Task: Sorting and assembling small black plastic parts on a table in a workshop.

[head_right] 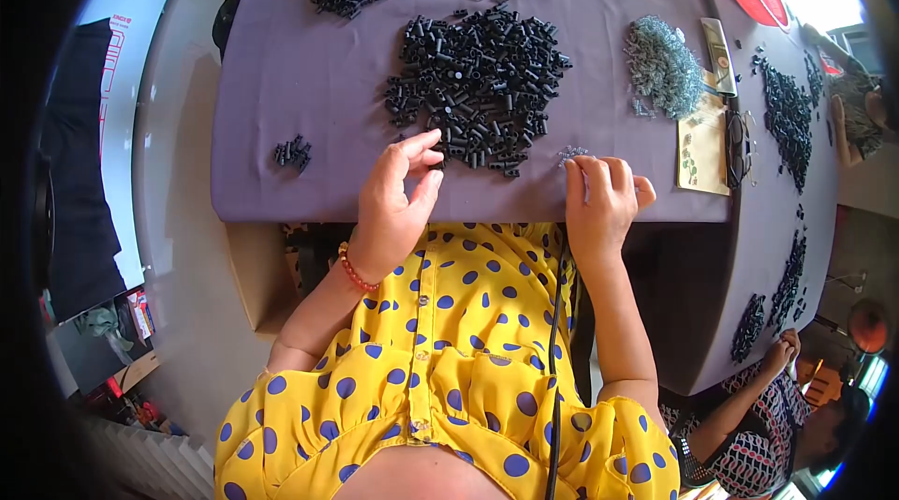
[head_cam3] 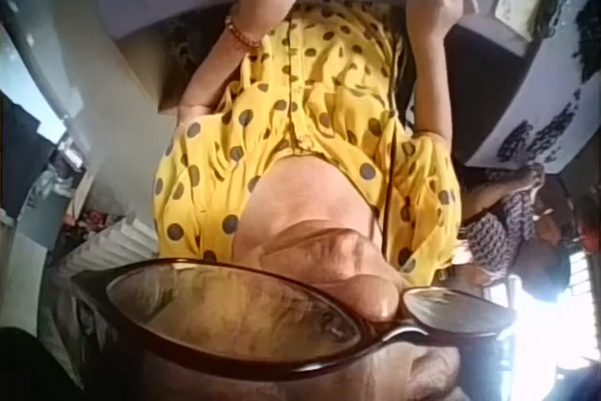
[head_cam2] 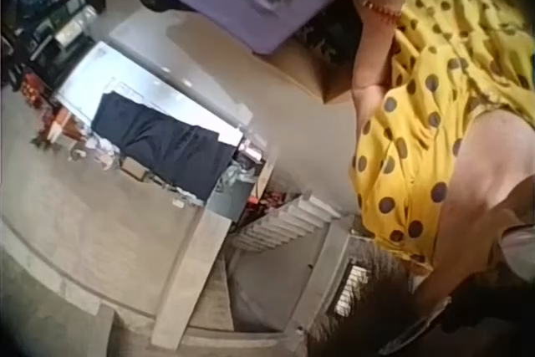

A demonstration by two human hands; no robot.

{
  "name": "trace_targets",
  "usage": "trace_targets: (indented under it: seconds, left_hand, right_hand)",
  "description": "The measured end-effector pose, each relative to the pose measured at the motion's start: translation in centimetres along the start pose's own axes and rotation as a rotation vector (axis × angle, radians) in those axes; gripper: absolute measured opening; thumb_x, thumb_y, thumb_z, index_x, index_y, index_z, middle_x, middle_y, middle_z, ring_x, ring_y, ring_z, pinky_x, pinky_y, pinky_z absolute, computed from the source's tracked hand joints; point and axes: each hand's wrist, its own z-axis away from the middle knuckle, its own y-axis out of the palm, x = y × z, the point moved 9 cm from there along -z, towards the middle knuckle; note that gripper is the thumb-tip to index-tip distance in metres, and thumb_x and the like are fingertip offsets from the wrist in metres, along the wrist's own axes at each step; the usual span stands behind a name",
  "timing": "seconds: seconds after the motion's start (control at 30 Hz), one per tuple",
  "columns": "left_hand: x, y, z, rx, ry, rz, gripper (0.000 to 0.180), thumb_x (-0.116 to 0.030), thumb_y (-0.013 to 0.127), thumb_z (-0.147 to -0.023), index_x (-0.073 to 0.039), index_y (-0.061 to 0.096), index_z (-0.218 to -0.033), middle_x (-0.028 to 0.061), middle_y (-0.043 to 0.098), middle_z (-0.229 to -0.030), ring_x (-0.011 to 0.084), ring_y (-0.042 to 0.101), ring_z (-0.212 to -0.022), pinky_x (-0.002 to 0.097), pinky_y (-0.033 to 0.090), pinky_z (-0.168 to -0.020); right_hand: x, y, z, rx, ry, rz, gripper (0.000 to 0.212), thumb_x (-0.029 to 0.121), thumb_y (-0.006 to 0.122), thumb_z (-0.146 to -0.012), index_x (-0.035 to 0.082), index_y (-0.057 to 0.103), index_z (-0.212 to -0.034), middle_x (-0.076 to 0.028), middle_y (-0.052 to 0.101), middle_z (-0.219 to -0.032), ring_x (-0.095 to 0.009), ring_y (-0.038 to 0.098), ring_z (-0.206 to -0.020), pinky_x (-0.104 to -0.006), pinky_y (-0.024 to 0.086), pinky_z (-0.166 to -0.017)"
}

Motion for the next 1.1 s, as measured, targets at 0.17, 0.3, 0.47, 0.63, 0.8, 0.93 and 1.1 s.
trace_targets:
  seconds: [0.17, 0.3, 0.47, 0.63, 0.8, 0.93, 1.1]
  left_hand:
    - [-0.1, 0.5, 1.6, 0.038, 0.036, -0.077, 0.049, 0.011, 0.066, -0.087, -0.004, 0.060, -0.133, 0.0088, 0.066, -0.104, 0.0177, 0.068, -0.090, 0.0287, 0.056, -0.080]
    - [-0.2, 0.4, 2.2, 0.044, 0.012, -0.070, 0.049, 0.011, 0.066, -0.087, -0.004, 0.060, -0.133, 0.0083, 0.066, -0.104, 0.0171, 0.067, -0.090, 0.0278, 0.055, -0.080]
    - [0.3, 0.4, 2.6, 0.066, -0.112, 0.133, 0.049, 0.010, 0.066, -0.089, -0.004, 0.059, -0.135, 0.0071, 0.064, -0.106, 0.0137, 0.066, -0.090, 0.0263, 0.056, -0.081]
    - [1.5, 0.8, 3.2, 0.115, -0.316, 0.418, 0.040, 0.003, 0.063, -0.096, -0.003, 0.059, -0.135, 0.0043, 0.065, -0.110, 0.0118, 0.066, -0.095, 0.0268, 0.054, -0.089]
    - [2.9, 3.6, 4.1, 0.292, -0.667, 1.178, 0.026, -0.005, 0.056, -0.105, -0.002, 0.062, -0.130, 0.0067, 0.068, -0.113, 0.0144, 0.069, -0.102, 0.0283, 0.057, -0.093]
    - [3.3, 4.4, 4.7, 0.311, -0.770, 1.421, 0.022, -0.008, 0.061, -0.103, -0.002, 0.063, -0.124, 0.0090, 0.070, -0.112, 0.0186, 0.072, -0.100, 0.0306, 0.060, -0.092]
    - [3.1, 4.4, 4.7, 0.290, -0.772, 1.417, 0.022, -0.012, 0.064, -0.102, -0.004, 0.063, -0.123, 0.0108, 0.072, -0.110, 0.0203, 0.074, -0.097, 0.0319, 0.062, -0.088]
  right_hand:
    - [0.3, 1.3, -0.2, 0.046, 0.067, 0.075, 0.019, 0.024, 0.079, -0.088, 0.013, 0.064, -0.086, 0.000, 0.065, -0.084, -0.019, 0.062, -0.082, -0.0388, 0.033, -0.090]
    - [-0.7, 2.3, 0.0, 0.143, 0.187, 0.019, 0.020, 0.027, 0.077, -0.090, 0.011, 0.065, -0.087, -0.002, 0.066, -0.085, -0.023, 0.063, -0.081, -0.0394, 0.035, -0.089]
    - [-1.1, 2.4, -0.6, 0.256, 0.210, -0.042, 0.017, 0.025, 0.075, -0.091, 0.009, 0.067, -0.088, -0.004, 0.067, -0.087, -0.024, 0.064, -0.082, -0.0388, 0.036, -0.090]
    - [-0.5, 1.3, -1.1, 0.288, 0.183, -0.127, 0.016, 0.021, 0.074, -0.091, 0.008, 0.065, -0.087, -0.005, 0.068, -0.080, -0.025, 0.064, -0.075, -0.0377, 0.035, -0.093]
    - [0.6, 1.5, -0.8, 0.380, 0.430, -0.726, 0.001, -0.001, 0.065, -0.095, -0.001, 0.065, -0.096, -0.001, 0.061, -0.075, -0.007, 0.063, -0.078, -0.0224, 0.050, -0.064]
    - [4.5, 1.4, -1.1, 0.383, 0.476, -1.089, 0.015, -0.001, 0.063, -0.099, -0.002, 0.070, -0.112, -0.002, 0.066, -0.088, -0.009, 0.065, -0.077, -0.0223, 0.053, -0.072]
    - [7.8, 2.1, -0.9, 0.483, 0.365, -1.188, 0.010, 0.003, 0.066, -0.099, -0.001, 0.070, -0.108, -0.003, 0.068, -0.095, -0.009, 0.064, -0.081, -0.0225, 0.052, -0.074]
